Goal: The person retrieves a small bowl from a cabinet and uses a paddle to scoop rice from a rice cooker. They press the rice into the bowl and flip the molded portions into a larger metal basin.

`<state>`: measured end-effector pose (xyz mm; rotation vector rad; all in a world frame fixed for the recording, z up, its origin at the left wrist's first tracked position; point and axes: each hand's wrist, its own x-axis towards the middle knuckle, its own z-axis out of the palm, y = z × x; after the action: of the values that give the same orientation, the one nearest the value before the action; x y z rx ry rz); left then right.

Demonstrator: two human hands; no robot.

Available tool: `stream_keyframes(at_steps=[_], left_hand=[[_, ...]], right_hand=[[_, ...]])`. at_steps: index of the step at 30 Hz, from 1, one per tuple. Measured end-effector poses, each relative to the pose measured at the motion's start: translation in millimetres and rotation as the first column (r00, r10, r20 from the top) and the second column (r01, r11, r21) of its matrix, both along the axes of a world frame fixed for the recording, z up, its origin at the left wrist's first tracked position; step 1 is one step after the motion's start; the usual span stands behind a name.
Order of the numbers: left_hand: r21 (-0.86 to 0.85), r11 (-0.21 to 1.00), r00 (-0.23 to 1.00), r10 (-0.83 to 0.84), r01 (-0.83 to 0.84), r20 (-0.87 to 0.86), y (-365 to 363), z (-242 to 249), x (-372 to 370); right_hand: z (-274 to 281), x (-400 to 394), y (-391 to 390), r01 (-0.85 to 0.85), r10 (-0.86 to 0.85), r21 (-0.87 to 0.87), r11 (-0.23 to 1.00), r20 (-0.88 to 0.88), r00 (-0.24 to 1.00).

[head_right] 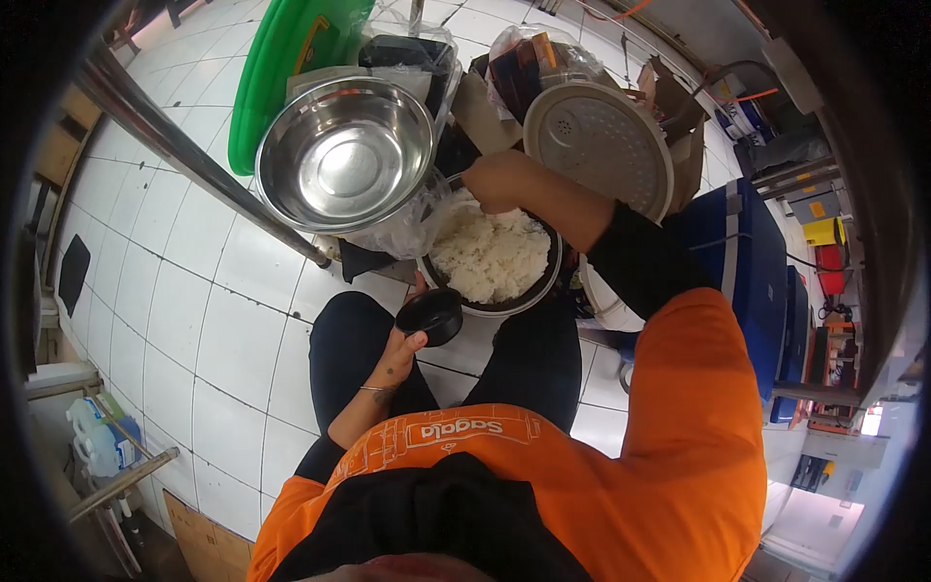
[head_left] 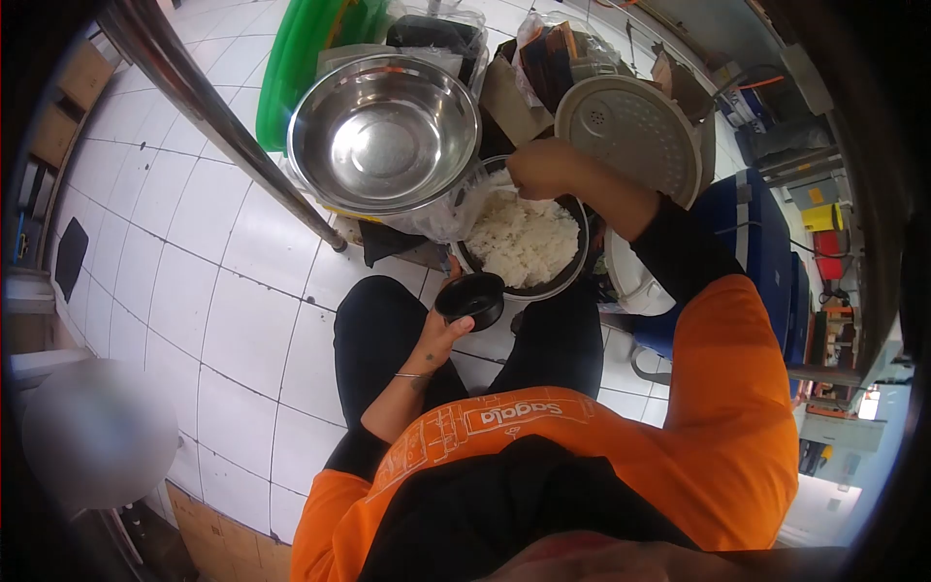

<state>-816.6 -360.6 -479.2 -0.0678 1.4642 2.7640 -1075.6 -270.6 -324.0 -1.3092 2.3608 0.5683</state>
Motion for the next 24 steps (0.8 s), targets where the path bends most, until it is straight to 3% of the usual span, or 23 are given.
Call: stream_keyframes(at_steps=[2, 3, 4, 6, 8, 11, 15, 17, 21, 24], left_hand=[[-0.007, 1.000, 1.000, -0.007, 0.007, 0.016, 2, 0, 3], [-0.002, 1.000, 1.000, -0.007, 0.007, 0.014, 2, 1, 2], [0.006, 1.000, 1.000, -0.006, 0.006, 0.012, 2, 1, 1], [-0.008, 1.000, 1.000, -0.003, 0.003, 0.024, 4, 1, 1], [-0.021, 1.000, 1.000, -0.003, 0.003, 0.027, 4, 2, 1], [-0.048, 0.999, 1.000, 0.019, -0.018, 0.008, 7, 2, 0], [-0.121, 0.993, 1.000, 0.014, -0.015, -0.010, 4, -2, 1], [-0.132, 0.991, 0.999, 0.025, -0.028, -0.023, 6, -4, 1], [-0.113, 0.993, 0.999, 0.040, -0.042, -0.016, 8, -8, 0], [-0.113, 0.992, 0.998, 0.054, -0.055, -0.014, 10, -10, 0]], right_hand=[[-17, -25, -15, -0.193, 0.181, 0.093, 0.977, 0.129, 0.975], [-46, -52, -16, -0.191, 0.179, 0.085, 0.978, 0.131, 0.975], [-91, -83, -14, -0.116, 0.074, 0.126, 0.985, 0.302, 0.950], [-107, -87, -18, -0.059, -0.032, 0.179, 0.982, 0.468, 0.883], [-70, -48, -30, -0.166, 0.108, 0.217, 0.962, 0.256, 0.961], [-78, -25, -19, -0.073, 0.050, 0.155, 0.985, 0.150, 0.987], [-62, 10, 18, -0.062, 0.061, 0.002, 0.998, 0.097, 0.993], [-55, 24, 35, 0.006, 0.009, -0.092, 0.996, 0.164, 0.986], [-27, 46, 42, -0.043, 0.037, 0.025, 0.999, 0.196, 0.980], [-3, 55, 47, -0.026, 0.025, 0.004, 1.000, 0.205, 0.978]])
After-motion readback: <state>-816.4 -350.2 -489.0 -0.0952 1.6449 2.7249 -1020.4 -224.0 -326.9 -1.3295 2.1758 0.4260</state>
